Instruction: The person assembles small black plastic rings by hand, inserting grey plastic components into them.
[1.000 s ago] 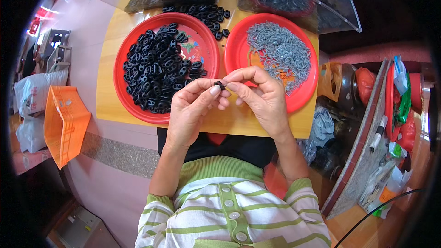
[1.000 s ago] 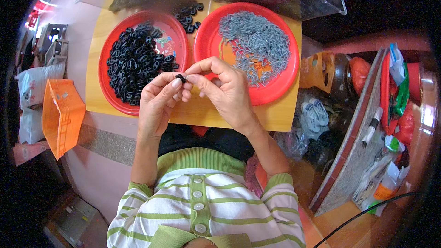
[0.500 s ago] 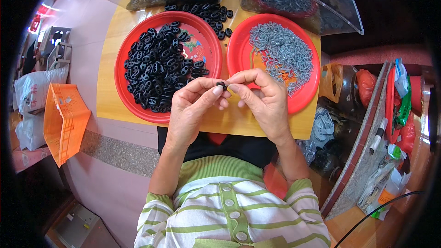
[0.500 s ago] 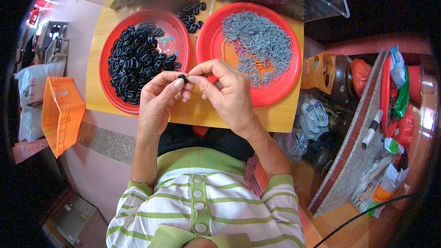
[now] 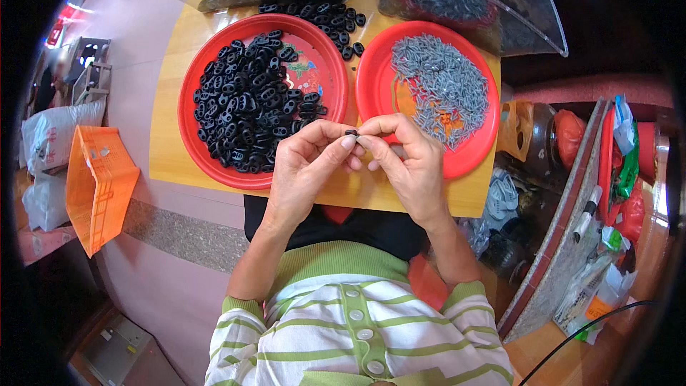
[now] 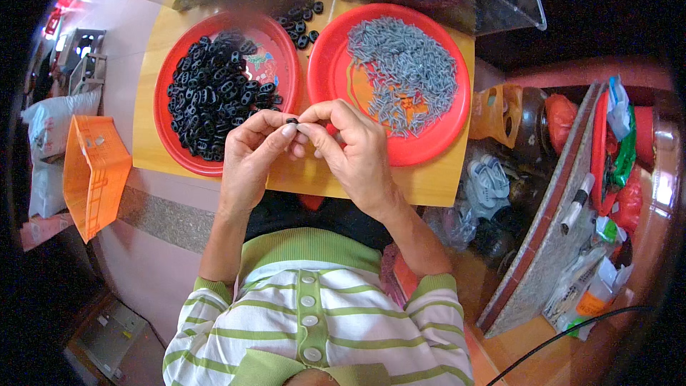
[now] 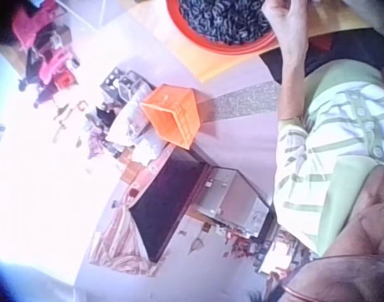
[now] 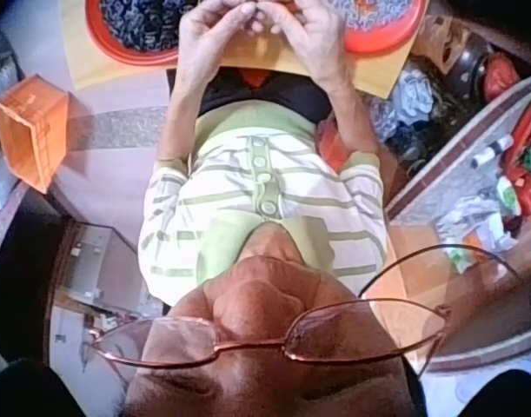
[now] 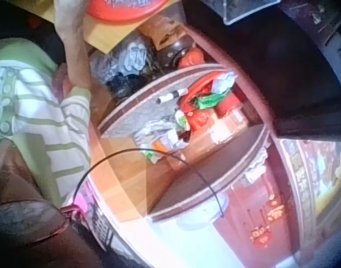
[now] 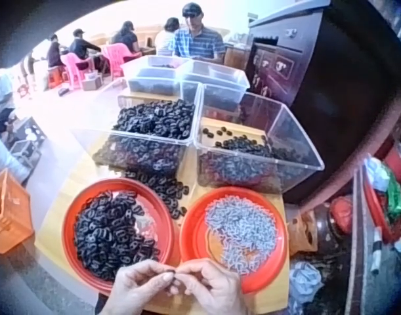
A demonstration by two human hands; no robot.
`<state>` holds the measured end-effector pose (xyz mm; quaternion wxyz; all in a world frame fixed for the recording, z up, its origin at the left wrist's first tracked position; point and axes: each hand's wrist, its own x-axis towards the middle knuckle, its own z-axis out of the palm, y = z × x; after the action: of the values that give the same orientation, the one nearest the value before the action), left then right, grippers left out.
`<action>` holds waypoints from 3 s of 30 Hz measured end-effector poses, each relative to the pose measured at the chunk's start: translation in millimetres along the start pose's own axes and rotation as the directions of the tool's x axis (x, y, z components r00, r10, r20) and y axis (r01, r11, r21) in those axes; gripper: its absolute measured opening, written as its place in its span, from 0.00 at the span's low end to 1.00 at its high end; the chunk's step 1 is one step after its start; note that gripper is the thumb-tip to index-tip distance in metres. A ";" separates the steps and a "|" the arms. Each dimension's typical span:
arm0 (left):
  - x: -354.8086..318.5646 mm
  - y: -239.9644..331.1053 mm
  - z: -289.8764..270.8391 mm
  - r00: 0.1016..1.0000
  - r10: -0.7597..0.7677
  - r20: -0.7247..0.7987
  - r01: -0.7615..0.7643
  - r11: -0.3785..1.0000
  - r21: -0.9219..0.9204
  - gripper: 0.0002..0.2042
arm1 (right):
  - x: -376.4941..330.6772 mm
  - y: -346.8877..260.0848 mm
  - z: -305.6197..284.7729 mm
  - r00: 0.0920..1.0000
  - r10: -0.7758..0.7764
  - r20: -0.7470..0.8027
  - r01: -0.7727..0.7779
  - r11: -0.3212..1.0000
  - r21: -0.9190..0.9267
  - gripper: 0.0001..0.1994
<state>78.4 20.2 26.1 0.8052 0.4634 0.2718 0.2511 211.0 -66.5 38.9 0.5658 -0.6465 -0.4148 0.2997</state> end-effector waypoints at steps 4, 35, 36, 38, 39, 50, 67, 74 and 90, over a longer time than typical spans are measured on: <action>-5.4 -0.7 -7.7 1.000 -0.001 -0.023 0.000 0.999 -0.044 0.07 | 12.7 -4.7 -8.5 0.977 0.145 0.156 -0.177 0.959 0.219 0.04; -14.7 -5.9 -21.6 0.983 0.159 0.087 -0.165 0.985 0.058 0.07 | 81.9 1.5 38.2 0.849 -0.313 0.425 0.527 0.556 -0.643 0.06; -15.5 -5.5 -21.6 0.983 0.163 0.090 -0.168 0.984 0.059 0.07 | 79.4 -0.6 37.2 0.850 -0.329 0.411 0.525 0.586 -0.617 0.06; -16.2 -4.8 -20.2 0.986 0.140 0.093 -0.140 0.990 -0.010 0.07 | 73.3 -3.9 31.8 0.908 -0.256 0.331 0.405 0.741 -0.536 0.06; -16.2 -3.7 -19.6 0.985 0.141 0.101 -0.141 0.990 -0.008 0.07 | 70.1 -5.3 28.5 0.950 -0.162 0.267 0.267 0.864 -0.426 0.07; -1.1 8.7 -6.8 0.933 0.321 -0.163 -0.309 0.946 0.093 0.07 | 35.8 -14.5 -5.5 0.981 -0.084 0.175 0.090 0.996 -0.026 0.08; -0.7 1.5 5.3 0.982 0.141 -0.123 -0.146 0.989 -0.034 0.06 | 13.7 -0.1 -11.1 0.989 0.118 0.088 -0.141 0.933 0.330 0.08; -2.6 5.6 3.0 0.981 0.145 -0.131 -0.138 0.989 0.061 0.06 | 17.2 0.1 -11.1 0.995 -0.016 0.094 0.000 0.985 0.171 0.09; -2.4 9.3 -1.9 0.987 0.108 -0.117 -0.098 0.992 0.083 0.07 | 15.1 2.5 0.1 0.992 0.053 0.113 -0.089 0.935 0.343 0.08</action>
<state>74.1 23.9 34.0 0.7547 0.4915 0.3053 0.3093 218.6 -53.3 37.6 0.6381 -0.5348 -0.3601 0.4210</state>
